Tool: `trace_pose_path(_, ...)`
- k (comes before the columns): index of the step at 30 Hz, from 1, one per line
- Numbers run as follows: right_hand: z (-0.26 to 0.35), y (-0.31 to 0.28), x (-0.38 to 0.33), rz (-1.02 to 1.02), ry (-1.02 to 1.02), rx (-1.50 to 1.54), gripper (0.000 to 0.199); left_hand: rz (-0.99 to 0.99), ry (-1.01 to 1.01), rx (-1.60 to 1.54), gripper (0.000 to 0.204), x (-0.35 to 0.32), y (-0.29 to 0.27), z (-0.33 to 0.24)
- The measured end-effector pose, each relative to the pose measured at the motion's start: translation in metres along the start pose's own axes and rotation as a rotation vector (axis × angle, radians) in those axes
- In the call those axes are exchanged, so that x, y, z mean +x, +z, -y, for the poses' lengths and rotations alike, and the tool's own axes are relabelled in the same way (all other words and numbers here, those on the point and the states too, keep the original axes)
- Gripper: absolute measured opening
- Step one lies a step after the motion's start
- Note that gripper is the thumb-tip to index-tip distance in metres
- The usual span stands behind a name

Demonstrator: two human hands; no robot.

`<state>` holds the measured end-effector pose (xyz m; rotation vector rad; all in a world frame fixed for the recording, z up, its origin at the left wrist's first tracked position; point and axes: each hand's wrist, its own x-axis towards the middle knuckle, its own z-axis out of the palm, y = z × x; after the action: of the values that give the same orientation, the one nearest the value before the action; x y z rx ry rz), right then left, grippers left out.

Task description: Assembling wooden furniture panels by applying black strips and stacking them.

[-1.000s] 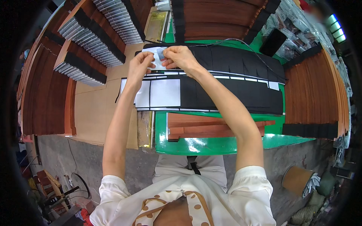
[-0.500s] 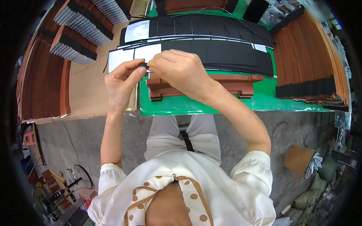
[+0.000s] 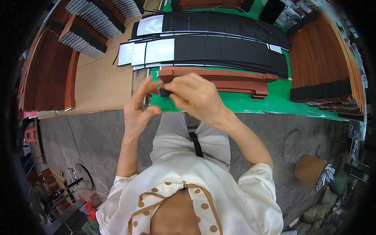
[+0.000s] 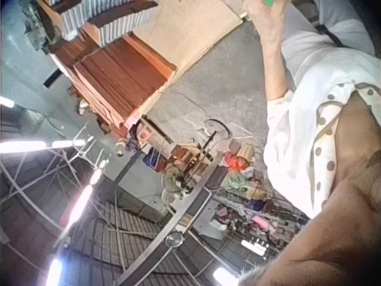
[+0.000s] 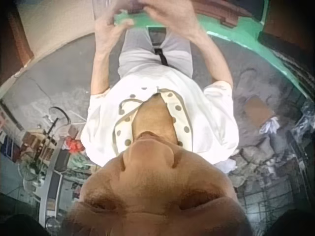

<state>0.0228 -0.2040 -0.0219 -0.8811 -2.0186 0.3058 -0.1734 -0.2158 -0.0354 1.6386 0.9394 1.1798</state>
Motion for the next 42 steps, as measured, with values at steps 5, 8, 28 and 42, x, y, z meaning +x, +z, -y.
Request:
trace_pose_path(5,-0.028,0.019,0.014,-0.056,0.283,0.101,0.022,-0.109,-0.038,0.249,0.045,0.023,-0.009,0.040)
trace_pose_path(8,-0.036,0.026,0.015,-0.016,0.368,0.102,0.022,-0.127,-0.003,0.254,0.036,0.034,-0.005,0.052)
trace_pose_path(28,-0.039,0.036,0.018,0.076,0.348,0.042,0.026,-0.145,0.041,0.162,0.022,0.041,-0.005,0.062)
trace_pose_path(42,-0.039,0.038,0.018,0.075,0.345,0.026,0.024,-0.145,0.062,0.193,0.023,0.040,-0.005,0.062)
